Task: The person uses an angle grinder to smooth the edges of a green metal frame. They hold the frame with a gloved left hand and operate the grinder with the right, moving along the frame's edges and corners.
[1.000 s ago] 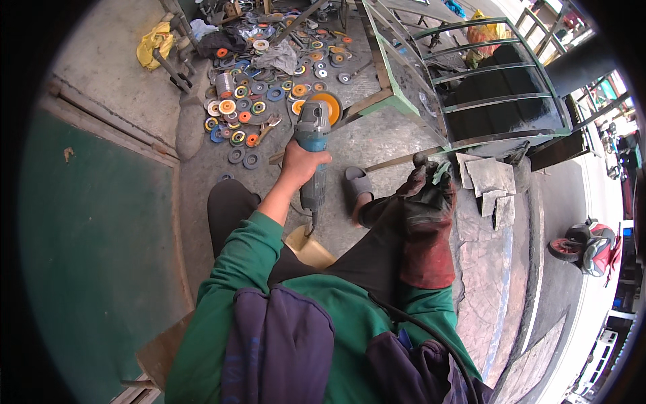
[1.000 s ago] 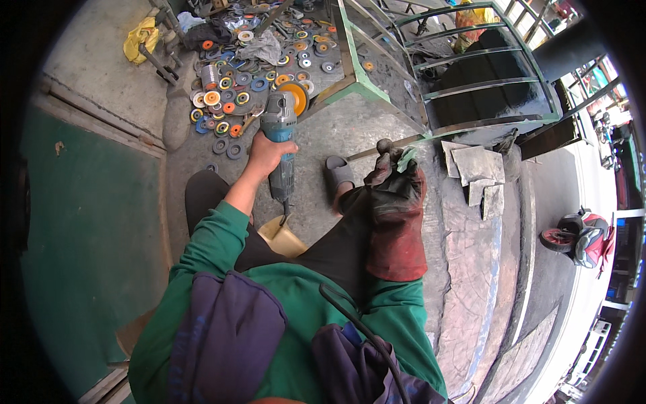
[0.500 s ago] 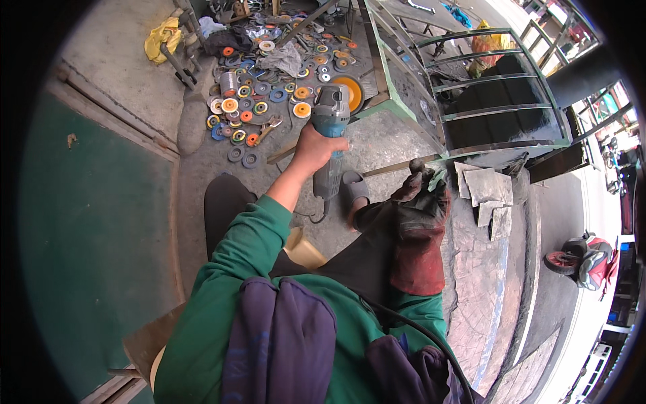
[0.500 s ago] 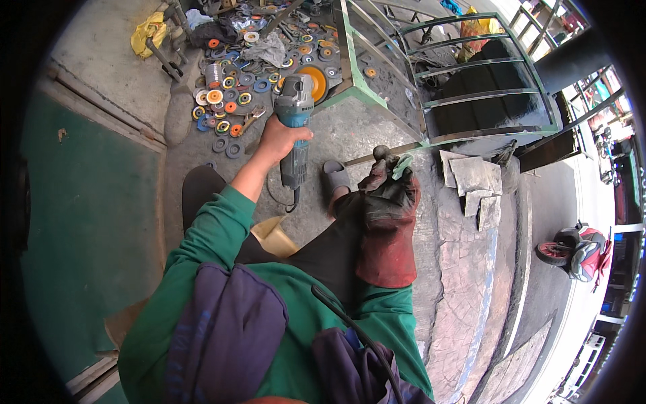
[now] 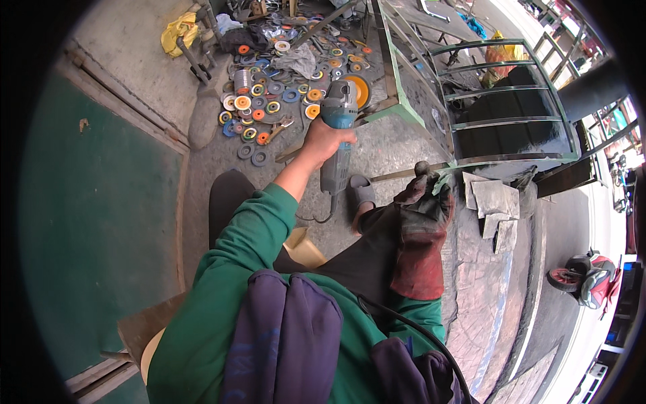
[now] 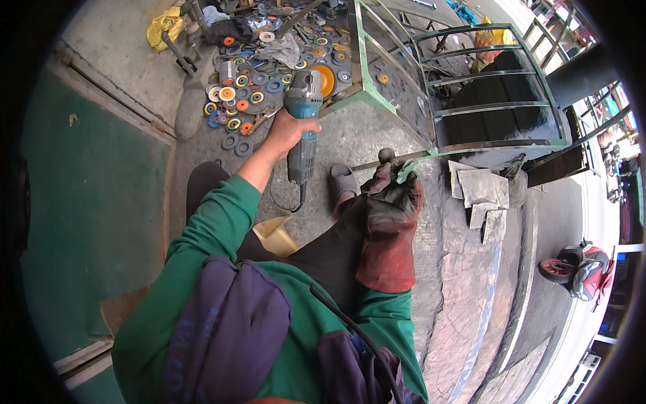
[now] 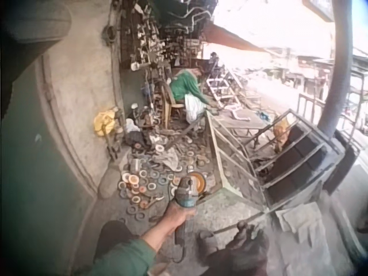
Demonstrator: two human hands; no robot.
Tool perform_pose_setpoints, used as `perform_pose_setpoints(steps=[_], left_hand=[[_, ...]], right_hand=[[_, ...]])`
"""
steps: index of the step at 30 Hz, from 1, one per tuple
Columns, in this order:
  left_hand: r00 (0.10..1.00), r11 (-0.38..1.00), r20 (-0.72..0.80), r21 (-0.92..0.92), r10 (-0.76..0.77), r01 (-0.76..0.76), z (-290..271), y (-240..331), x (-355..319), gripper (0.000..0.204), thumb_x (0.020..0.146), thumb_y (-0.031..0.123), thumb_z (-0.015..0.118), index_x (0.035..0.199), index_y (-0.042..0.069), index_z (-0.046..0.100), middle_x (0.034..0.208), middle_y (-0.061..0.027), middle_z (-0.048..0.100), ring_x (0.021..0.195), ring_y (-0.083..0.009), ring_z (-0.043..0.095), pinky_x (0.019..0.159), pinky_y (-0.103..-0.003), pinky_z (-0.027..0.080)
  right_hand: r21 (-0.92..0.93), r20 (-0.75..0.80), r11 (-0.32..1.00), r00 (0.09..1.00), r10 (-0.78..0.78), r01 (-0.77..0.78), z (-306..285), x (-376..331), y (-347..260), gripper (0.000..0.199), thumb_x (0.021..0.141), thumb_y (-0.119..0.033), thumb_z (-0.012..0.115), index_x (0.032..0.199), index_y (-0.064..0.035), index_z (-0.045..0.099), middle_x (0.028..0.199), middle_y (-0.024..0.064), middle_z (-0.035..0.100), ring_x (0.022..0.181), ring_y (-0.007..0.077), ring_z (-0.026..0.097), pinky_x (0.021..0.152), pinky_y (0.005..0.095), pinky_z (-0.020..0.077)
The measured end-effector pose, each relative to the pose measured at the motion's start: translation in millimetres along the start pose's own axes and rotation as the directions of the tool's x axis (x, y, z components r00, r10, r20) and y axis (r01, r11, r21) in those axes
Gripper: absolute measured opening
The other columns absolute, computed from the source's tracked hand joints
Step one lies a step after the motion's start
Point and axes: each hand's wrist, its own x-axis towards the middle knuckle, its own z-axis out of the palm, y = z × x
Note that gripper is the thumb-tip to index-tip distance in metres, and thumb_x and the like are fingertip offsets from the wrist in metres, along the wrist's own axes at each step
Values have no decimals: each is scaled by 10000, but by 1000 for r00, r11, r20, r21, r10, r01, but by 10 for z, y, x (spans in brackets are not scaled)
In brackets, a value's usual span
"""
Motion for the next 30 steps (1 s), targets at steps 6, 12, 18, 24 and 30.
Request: perform_pose_setpoints(steps=[6,12,18,24,30], left_hand=[[983,976,-97,-171,-156,138,-133,-138,-98,271,714,107,828,944,54,696,890,-37,694,811,-168,665,758,-359,529],[996,996,-69,-73,-52,47,-147,-110,-203,304,747,84,816,1021,48,690,915,-33,699,839,-166,691,786,-361,553],[989,988,26,42,147,-148,235,234,-18,335,684,105,839,974,49,679,869,-25,693,807,-155,662,766,-345,541],[997,997,29,-21,73,-72,184,174,40,312,707,116,836,972,55,683,879,-24,696,820,-153,668,766,-350,543],[960,955,-102,-175,-261,241,-509,-554,-483,272,737,113,831,964,69,689,899,-19,696,831,-146,671,771,-351,544]], right_hand=[[81,-8,996,999,-32,32,-26,-88,-23,354,1060,-260,625,1281,6,696,1404,243,650,1124,300,720,929,455,605],[48,-17,997,998,-62,63,-15,-80,-7,374,1043,-274,659,1292,2,694,1392,240,664,1122,296,719,913,435,611],[-30,-57,999,998,-28,26,14,-17,27,492,998,-185,727,1386,87,595,1254,189,756,1129,262,735,968,392,608],[42,-50,999,999,10,-8,30,-9,38,375,1022,-220,688,1306,24,684,1330,226,712,1125,293,726,973,419,596],[118,19,993,1000,9,-11,42,-13,60,355,1031,-217,672,1284,32,687,1350,212,698,1150,317,731,939,443,604]])
